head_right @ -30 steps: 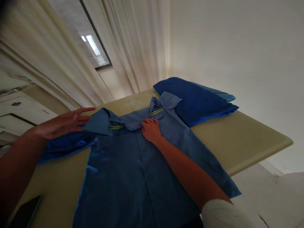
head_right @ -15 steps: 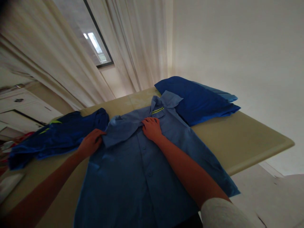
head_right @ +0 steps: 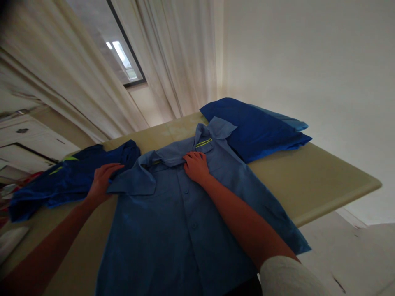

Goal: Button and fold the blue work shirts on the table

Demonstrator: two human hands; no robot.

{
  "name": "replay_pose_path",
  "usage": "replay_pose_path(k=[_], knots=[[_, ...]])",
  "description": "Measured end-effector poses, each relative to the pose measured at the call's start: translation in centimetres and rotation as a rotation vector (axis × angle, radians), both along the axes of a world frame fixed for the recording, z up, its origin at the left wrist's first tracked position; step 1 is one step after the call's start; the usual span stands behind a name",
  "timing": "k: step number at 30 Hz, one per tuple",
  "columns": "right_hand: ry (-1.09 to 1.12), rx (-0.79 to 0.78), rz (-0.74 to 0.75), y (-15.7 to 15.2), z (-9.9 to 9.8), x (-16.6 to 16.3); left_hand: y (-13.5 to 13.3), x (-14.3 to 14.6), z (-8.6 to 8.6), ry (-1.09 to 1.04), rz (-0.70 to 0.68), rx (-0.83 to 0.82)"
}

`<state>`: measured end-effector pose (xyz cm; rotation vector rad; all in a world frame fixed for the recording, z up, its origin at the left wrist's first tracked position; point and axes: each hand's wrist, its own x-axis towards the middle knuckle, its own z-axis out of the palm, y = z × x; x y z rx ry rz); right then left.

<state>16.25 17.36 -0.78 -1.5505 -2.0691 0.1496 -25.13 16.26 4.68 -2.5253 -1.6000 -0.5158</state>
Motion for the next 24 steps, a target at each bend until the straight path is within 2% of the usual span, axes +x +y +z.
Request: replay_pose_path(k=[2,4,8,10,12,14,17,19,21,24], knots=[[-0.002,-0.005,0.003,0.0,0.0,0.0,-0.4,0.6,1.3,0.15,-0.105,-0.129],[-0.007,-0.012,0.004,0.1,-0.1,0.0,-0.6,1.2,2.8,0.201,-0.187,-0.293],[-0.024,-0.022,0.005,0.0,0.0,0.0,0.2,2.7,6.1,0.055,-0.291,-0.469],[-0.029,-0.024,0.006,0.0,0.0,0.0,1.4,3.9,6.7,-0.008,-0.245,-0.473],[-0.022,-0.02,0.005,0.0,0.0,0.0,2.9,5.6,6.1,-0.02,-0.131,-0.393],[-0.006,-0.014,0.004,0.0,0.0,0.0,4.3,7.5,4.1,-0.003,-0.028,-0.298],[0.009,-0.007,0.011,0.0,0.0,0.0,5.7,9.9,0.5,0.026,-0.003,-0.229],[0.009,-0.008,0.013,-0.1,0.0,0.1,6.0,10.6,-1.1,0.084,-0.04,-0.217],[0.007,-0.011,0.012,-0.1,0.0,0.1,6.0,10.7,-1.6,0.143,-0.095,-0.199],[0.008,-0.011,0.013,0.0,0.0,0.0,5.6,10.1,-1.2,0.157,-0.151,-0.136]])
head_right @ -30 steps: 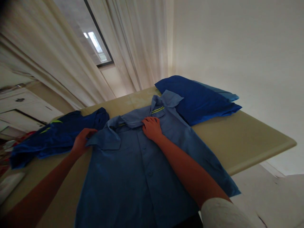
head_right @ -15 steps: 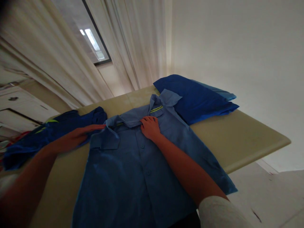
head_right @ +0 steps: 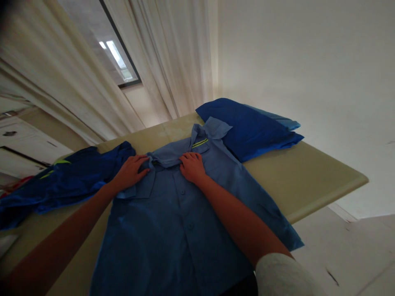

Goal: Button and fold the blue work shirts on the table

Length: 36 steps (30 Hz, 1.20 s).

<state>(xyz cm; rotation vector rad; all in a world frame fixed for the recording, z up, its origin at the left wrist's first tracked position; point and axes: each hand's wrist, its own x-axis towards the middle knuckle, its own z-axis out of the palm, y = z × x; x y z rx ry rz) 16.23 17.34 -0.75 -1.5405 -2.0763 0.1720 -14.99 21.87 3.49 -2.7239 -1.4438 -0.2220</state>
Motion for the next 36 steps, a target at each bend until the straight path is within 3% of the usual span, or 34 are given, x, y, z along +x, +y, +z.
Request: replay_pose_path(k=[5,10,15,20,22,26,29,33,36], knots=[[0.005,0.011,-0.002,0.1,-0.1,-0.1,0.3,-0.1,0.3,0.0,0.023,-0.122],[-0.003,0.009,0.006,0.1,-0.3,0.0,2.9,0.9,0.5,-0.054,0.022,-0.241],[0.0,0.011,0.016,0.2,-0.4,0.1,4.1,2.2,1.0,-0.208,0.199,-0.202],[0.023,0.034,0.015,0.3,-0.8,0.1,1.2,1.3,0.1,-0.189,0.006,-0.233],[0.025,0.039,0.019,0.4,-1.0,0.1,-0.4,-1.2,0.1,-0.136,-0.017,-0.188],[0.009,0.088,0.023,0.1,-0.4,0.0,-3.5,-7.8,0.5,-0.117,-0.006,-0.25],[-0.017,0.179,0.163,-1.1,0.8,-1.1,-5.7,-11.0,0.6,-0.21,0.01,-0.216],[-0.137,0.228,0.453,-3.6,1.7,-4.0,-7.4,-10.7,0.4,-0.231,0.046,-0.177],[-0.238,0.2,0.473,-4.5,1.3,-5.9,-7.5,-9.3,-0.1,-0.265,0.087,-0.187]])
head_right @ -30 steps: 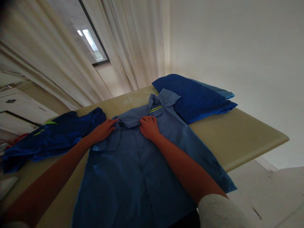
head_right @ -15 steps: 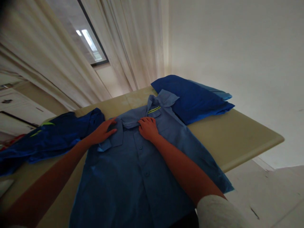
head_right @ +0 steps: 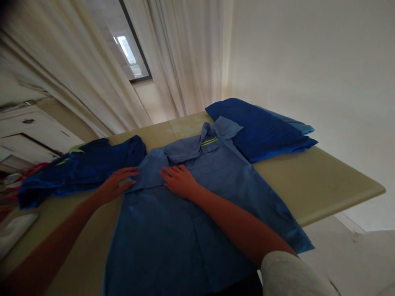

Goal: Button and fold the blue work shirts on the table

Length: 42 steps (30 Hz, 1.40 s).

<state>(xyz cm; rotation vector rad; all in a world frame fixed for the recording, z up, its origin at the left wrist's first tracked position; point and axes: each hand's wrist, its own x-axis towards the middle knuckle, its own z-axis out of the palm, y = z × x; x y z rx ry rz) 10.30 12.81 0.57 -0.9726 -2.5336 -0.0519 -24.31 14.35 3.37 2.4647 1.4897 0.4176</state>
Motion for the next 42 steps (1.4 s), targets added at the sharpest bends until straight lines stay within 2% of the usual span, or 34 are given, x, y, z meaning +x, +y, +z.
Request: replay_pose_path(k=[3,5,9,14,16,17,20,22,24,26,29,31,35,39,42], knots=[[-0.093,-0.004,-0.058,0.3,-0.3,-0.6,0.4,0.8,-0.6,-0.087,0.082,-0.026],[-0.113,0.012,-0.085,0.7,-0.3,-0.4,0.7,0.9,-1.0,-0.143,0.204,-0.031],[-0.108,0.042,-0.03,1.1,-0.3,0.2,1.6,0.7,-1.4,-0.217,0.431,-0.124],[-0.069,0.048,0.02,0.9,-0.2,0.8,3.3,-0.5,-1.0,-0.333,0.453,-0.343],[-0.008,0.025,-0.031,1.1,0.1,1.5,4.1,-0.3,-0.6,-0.246,0.468,-0.325],[0.032,0.009,-0.086,1.3,0.3,2.1,4.4,0.3,-0.3,-0.166,0.469,-0.243],[0.165,-0.042,-0.323,2.5,1.0,4.1,5.2,4.7,0.4,0.051,0.383,0.145],[0.267,-0.075,-0.472,3.6,1.2,5.8,5.7,9.7,0.5,0.072,0.231,0.271],[0.387,-0.096,-0.582,4.9,1.2,7.7,6.5,15.8,0.3,0.02,0.074,0.26],[0.512,-0.09,-0.655,6.2,0.8,9.9,7.8,22.0,-0.2,-0.038,0.003,0.203],[0.657,-0.038,-0.754,7.6,0.0,13.5,10.1,29.5,-1.2,-0.057,0.084,0.136],[0.725,0.007,-0.821,8.2,-0.5,15.5,11.3,32.6,-1.9,-0.064,0.192,0.112],[0.783,0.065,-0.916,8.9,-1.3,18.1,12.2,34.9,-3.0,-0.058,0.302,0.088],[0.748,0.115,-0.98,9.2,-1.2,19.0,12.1,34.6,-3.4,-0.089,0.271,0.085],[0.703,0.137,-1.05,9.7,-0.2,20.0,12.1,34.5,-3.3,-0.123,0.265,0.064]])
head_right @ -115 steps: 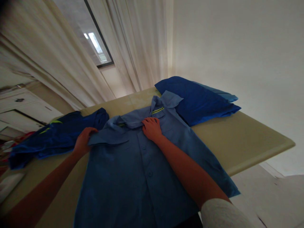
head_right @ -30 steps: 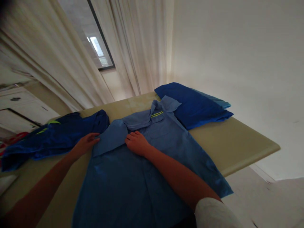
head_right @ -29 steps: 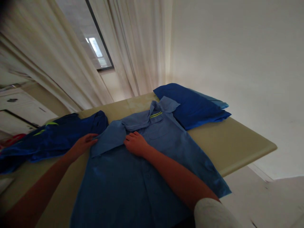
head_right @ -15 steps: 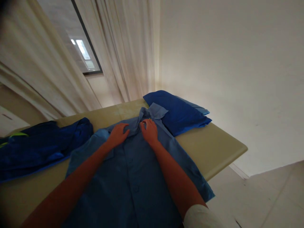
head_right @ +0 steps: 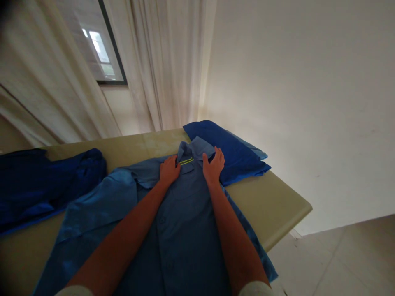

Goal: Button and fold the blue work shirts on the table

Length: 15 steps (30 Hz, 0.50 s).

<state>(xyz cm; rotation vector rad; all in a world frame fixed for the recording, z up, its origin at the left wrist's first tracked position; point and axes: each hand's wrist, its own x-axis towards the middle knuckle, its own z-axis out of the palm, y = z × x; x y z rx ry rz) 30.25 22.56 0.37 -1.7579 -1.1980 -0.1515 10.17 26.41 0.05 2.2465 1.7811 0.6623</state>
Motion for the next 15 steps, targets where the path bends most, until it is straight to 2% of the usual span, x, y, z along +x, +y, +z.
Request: replay_pose_path(k=[4,7,10,12,15], knots=[[-0.031,-0.15,-0.092,2.9,2.2,2.5,0.2,0.0,-0.1,-0.031,0.008,-0.021],[-0.053,-0.374,0.003,6.5,3.5,4.3,0.4,-0.1,-0.3,-0.056,-0.004,-0.026],[-0.04,-0.61,0.095,9.8,3.6,5.0,0.6,-0.1,-0.4,-0.068,0.001,-0.041],[-0.062,-0.653,0.113,11.1,3.2,5.0,0.6,-0.1,-0.4,-0.068,0.005,-0.048],[-0.081,-0.614,0.187,11.9,2.5,5.1,0.7,-0.1,-0.4,-0.058,0.009,-0.045]])
